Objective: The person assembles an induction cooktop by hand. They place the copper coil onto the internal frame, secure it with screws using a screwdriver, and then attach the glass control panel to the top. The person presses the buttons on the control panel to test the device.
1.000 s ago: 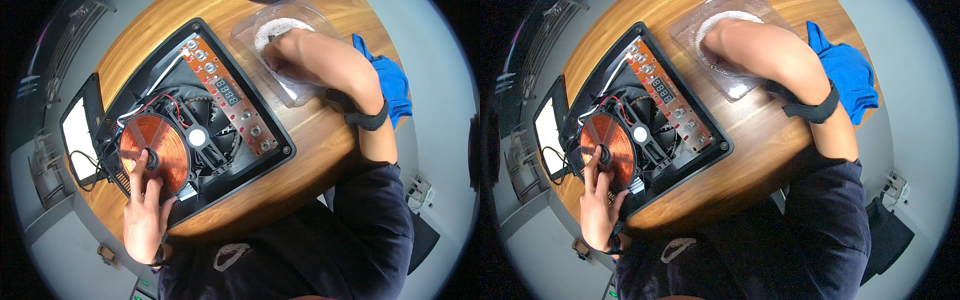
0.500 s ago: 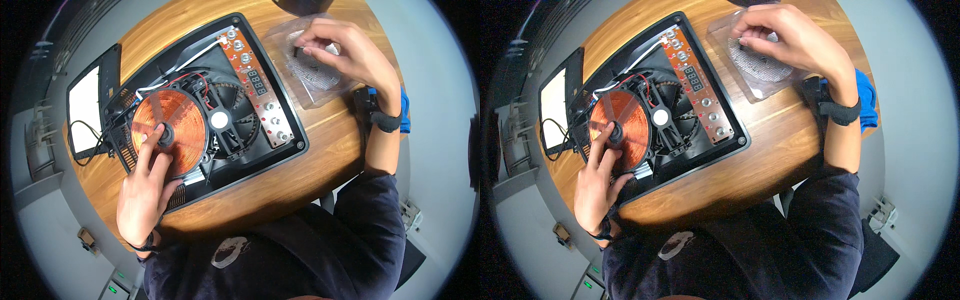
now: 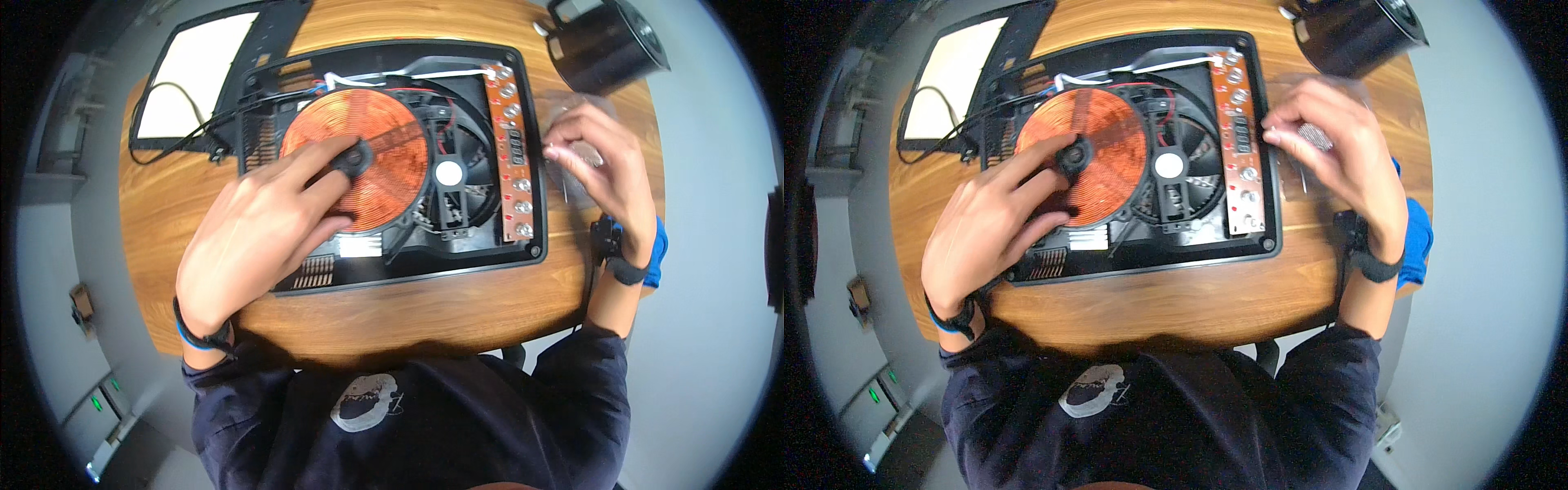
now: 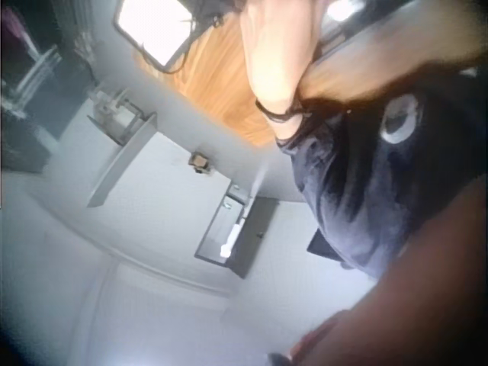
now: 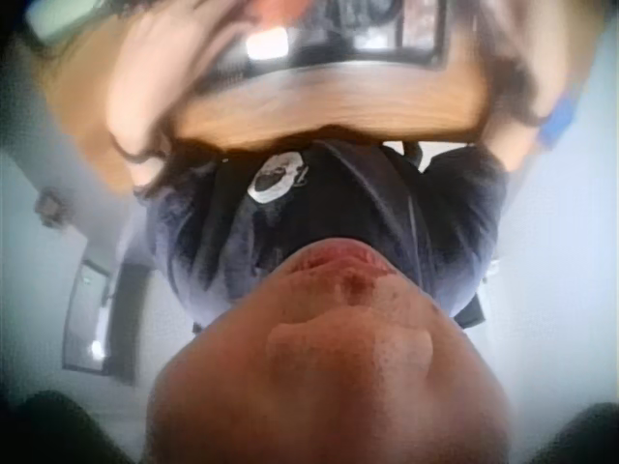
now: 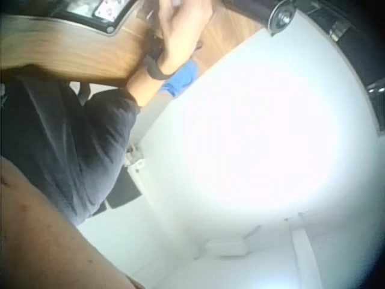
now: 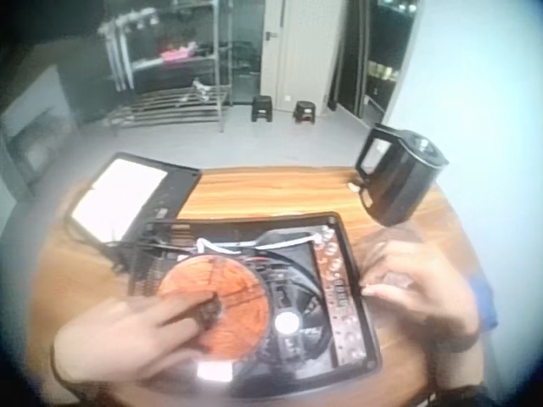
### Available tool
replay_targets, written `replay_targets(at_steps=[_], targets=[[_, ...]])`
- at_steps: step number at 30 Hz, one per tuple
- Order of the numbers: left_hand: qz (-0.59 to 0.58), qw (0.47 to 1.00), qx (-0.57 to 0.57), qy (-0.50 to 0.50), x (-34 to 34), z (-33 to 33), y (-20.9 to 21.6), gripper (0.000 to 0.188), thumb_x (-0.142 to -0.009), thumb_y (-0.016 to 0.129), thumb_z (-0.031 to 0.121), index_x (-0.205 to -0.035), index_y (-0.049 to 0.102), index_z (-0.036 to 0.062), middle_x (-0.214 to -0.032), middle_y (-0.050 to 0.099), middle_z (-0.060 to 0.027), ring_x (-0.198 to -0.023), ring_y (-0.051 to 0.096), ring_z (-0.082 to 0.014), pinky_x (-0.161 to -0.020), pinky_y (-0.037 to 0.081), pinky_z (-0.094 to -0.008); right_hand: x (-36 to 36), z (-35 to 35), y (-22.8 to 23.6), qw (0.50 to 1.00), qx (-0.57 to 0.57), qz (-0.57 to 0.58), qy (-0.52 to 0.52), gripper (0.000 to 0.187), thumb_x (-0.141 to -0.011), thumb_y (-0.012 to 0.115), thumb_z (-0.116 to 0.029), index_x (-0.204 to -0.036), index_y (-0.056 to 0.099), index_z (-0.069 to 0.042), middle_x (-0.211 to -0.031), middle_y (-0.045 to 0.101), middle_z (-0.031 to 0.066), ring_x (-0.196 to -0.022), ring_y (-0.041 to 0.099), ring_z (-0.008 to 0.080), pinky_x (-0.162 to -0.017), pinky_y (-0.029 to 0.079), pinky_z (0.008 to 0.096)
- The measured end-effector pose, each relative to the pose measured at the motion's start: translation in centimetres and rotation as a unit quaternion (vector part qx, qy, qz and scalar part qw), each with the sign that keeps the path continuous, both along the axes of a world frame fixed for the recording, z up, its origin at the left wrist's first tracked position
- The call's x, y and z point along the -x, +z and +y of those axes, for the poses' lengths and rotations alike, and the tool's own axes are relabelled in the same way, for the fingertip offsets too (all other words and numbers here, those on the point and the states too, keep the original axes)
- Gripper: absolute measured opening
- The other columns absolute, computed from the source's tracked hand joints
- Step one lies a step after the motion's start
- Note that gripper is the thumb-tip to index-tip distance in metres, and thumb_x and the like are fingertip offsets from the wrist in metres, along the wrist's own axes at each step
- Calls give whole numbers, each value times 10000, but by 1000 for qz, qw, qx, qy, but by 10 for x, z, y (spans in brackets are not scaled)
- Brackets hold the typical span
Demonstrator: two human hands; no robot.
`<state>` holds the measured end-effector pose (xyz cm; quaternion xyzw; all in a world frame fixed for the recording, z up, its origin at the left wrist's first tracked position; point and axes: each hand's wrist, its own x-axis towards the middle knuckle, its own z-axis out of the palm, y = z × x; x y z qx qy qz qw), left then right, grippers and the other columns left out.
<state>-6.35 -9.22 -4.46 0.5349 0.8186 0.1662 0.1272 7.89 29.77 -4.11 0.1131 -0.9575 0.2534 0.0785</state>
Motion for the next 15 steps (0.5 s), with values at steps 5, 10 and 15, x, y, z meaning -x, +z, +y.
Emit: replay_targets(at_steps=[5,10,15], targets=[[10,995,-94,-34,10,-9,-10,337,-1021,814,254,-1266,742,34,-1604,673,-137,-1195,759,-435,-974,629,-500,6,-44,11,1000,-13,-17,18,217,-885,914,29,-1026,749,14,-1038,773,125,-979,765,299,-883,597,396],[-76,989,-125,-18,6,-9,-11,362,-1072,792,256,-1373,728,65,-1394,777,-147,-1171,776,-400,-943,633,-488,28,-107,28,995,17,-59,84,208,-938,874,17,-1112,765,-10,-1091,811,148,-1002,797,351,-897,634,427],[-155,957,-244,14,8,-13,-13,233,-1063,804,164,-1253,741,44,-977,834,-155,-902,834,-346,-772,637,-397,59,-155,40,985,6,10,174,213,-923,886,11,-1094,759,2,-1042,796,142,-947,783,333,-831,631,410]])
